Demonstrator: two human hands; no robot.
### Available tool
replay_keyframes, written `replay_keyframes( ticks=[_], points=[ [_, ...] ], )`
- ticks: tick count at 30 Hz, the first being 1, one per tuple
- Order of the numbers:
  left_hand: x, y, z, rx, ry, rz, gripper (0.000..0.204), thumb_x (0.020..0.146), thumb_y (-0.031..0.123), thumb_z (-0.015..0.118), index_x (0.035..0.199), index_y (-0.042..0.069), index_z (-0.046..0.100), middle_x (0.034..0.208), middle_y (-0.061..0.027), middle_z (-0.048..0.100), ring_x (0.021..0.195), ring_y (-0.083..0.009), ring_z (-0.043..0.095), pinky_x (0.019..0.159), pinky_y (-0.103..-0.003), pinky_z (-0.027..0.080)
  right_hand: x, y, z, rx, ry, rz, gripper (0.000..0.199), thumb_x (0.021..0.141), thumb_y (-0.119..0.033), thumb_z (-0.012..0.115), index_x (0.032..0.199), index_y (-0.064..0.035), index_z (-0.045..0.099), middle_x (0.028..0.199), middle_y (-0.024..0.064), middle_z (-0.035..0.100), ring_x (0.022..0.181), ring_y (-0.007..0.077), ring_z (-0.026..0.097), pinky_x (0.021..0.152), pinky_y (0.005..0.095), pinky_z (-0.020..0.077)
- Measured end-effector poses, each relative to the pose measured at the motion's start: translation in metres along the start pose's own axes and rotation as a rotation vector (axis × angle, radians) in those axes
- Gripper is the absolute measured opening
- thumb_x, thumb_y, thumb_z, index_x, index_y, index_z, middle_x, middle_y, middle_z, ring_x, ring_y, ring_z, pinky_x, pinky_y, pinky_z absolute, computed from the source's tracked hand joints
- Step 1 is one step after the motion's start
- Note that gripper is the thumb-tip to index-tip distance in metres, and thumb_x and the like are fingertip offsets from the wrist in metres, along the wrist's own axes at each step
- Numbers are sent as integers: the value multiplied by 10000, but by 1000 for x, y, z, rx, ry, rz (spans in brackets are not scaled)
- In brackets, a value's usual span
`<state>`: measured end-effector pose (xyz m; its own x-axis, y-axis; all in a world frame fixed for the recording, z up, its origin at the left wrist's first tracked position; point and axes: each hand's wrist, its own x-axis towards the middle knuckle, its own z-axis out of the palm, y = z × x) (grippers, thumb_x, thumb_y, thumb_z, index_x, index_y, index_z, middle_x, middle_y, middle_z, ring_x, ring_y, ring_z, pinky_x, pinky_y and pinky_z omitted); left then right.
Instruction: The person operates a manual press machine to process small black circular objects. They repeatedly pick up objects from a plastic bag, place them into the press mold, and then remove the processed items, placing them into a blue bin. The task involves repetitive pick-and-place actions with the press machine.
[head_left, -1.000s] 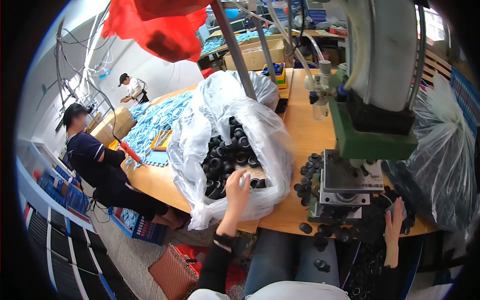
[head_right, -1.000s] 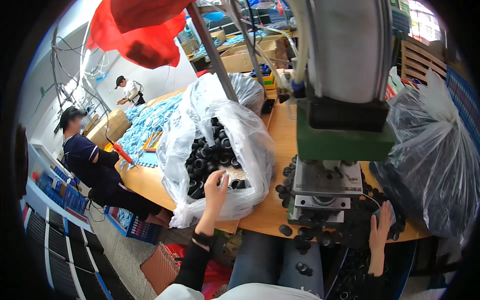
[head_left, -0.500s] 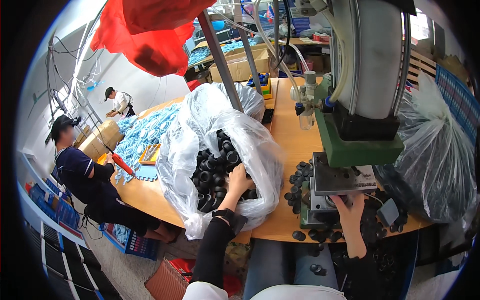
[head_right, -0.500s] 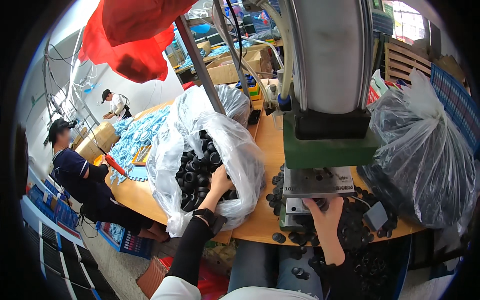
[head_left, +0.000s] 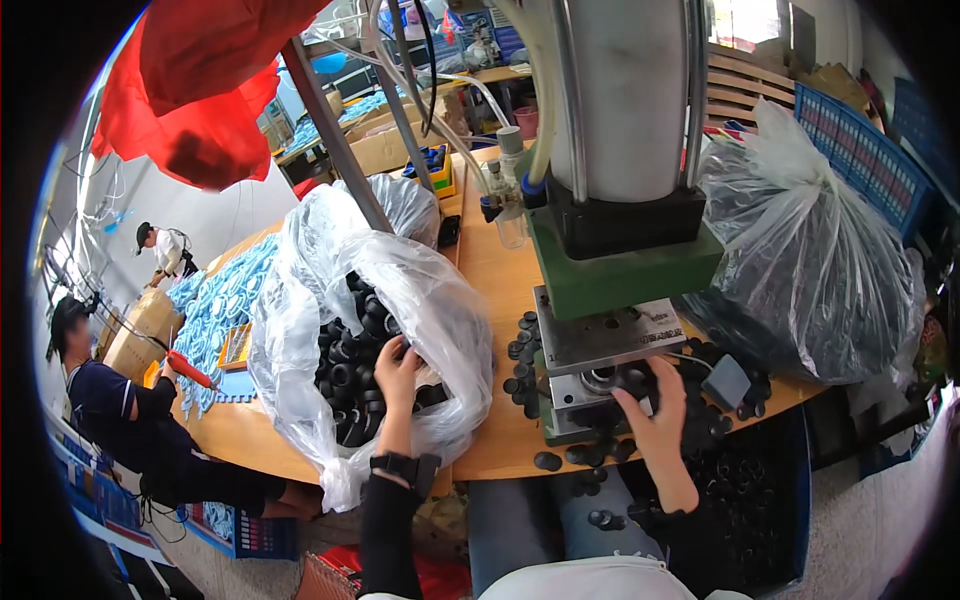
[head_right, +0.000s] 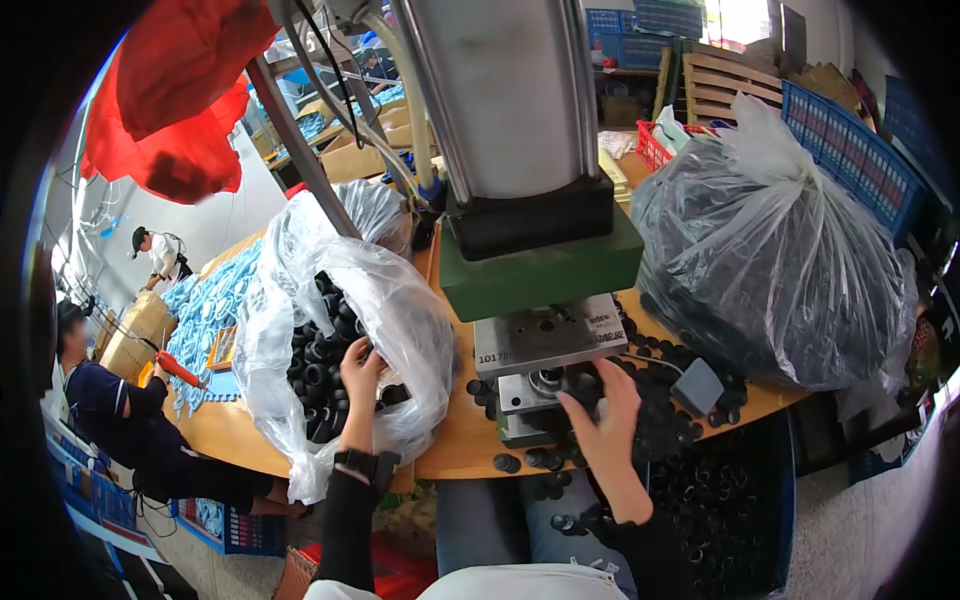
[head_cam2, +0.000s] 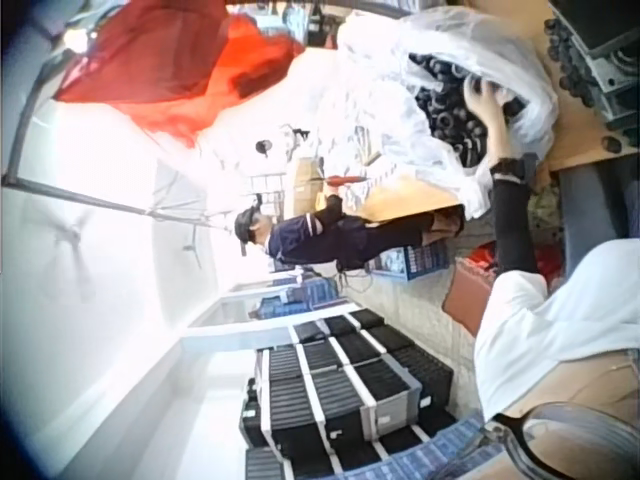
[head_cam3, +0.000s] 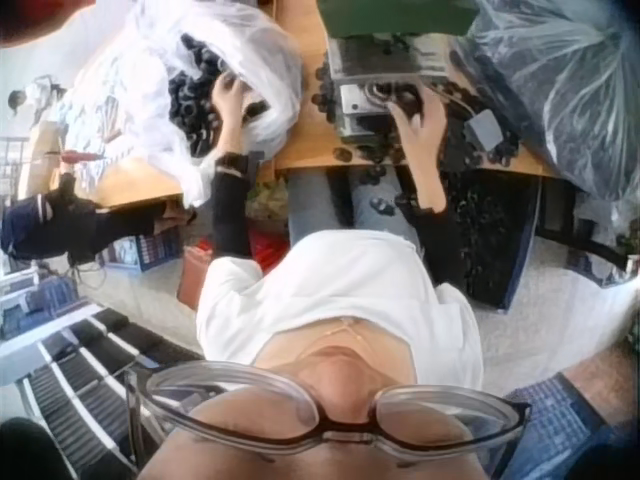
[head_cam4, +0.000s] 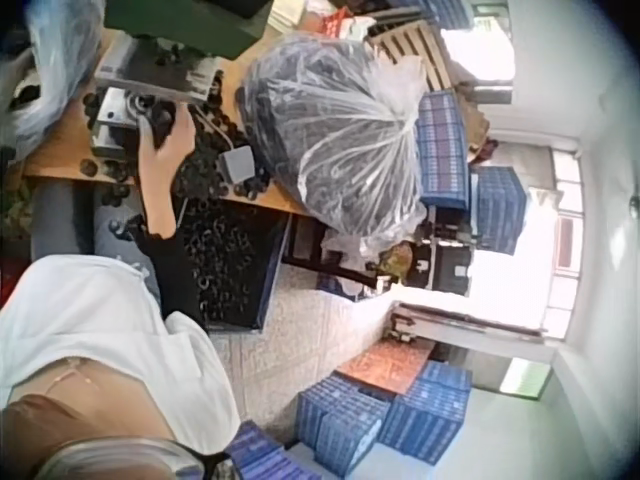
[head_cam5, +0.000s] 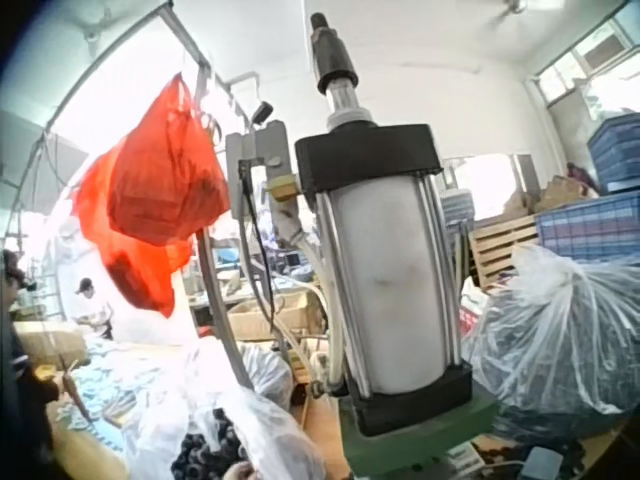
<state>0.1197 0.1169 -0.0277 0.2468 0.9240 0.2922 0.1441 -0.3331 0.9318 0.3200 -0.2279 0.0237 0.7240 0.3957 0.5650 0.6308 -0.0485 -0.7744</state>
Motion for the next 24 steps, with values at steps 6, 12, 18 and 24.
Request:
replay_keyframes(
  ticks=[6,12,18,24],
  points=[
    [-103,105,3,-169,136,463,234,853,-24,601,1086,-19,602,1008,-99,612,794,-154,635,664,-223,507,-56,35,-88,-134,133,245,499,723,-62,726,1186,-6,549,1160,124,560,1090,237,526,952,324,387],
    [-152,180,85,-312,-534,-149,214,875,92,623,1011,-72,605,770,-96,638,620,-132,641,553,-233,520,-127,78,-162,-57,206,672,456,789,-105,720,1190,31,552,1043,89,609,866,129,581,751,240,453],
    [-137,173,127,-156,-497,-52,189,857,141,623,883,-46,618,659,-117,621,588,-244,638,533,-315,506,-151,100,-183,-158,260,724,478,776,-155,742,1182,27,564,1020,67,593,751,77,498,638,216,406],
    [-150,177,130,339,-257,472,145,811,132,626,878,4,605,763,-183,621,677,-389,596,569,-425,466,-185,151,-191,-541,90,598,540,713,-209,763,1160,23,568,1116,142,589,972,273,576,849,342,445]
  ],
)
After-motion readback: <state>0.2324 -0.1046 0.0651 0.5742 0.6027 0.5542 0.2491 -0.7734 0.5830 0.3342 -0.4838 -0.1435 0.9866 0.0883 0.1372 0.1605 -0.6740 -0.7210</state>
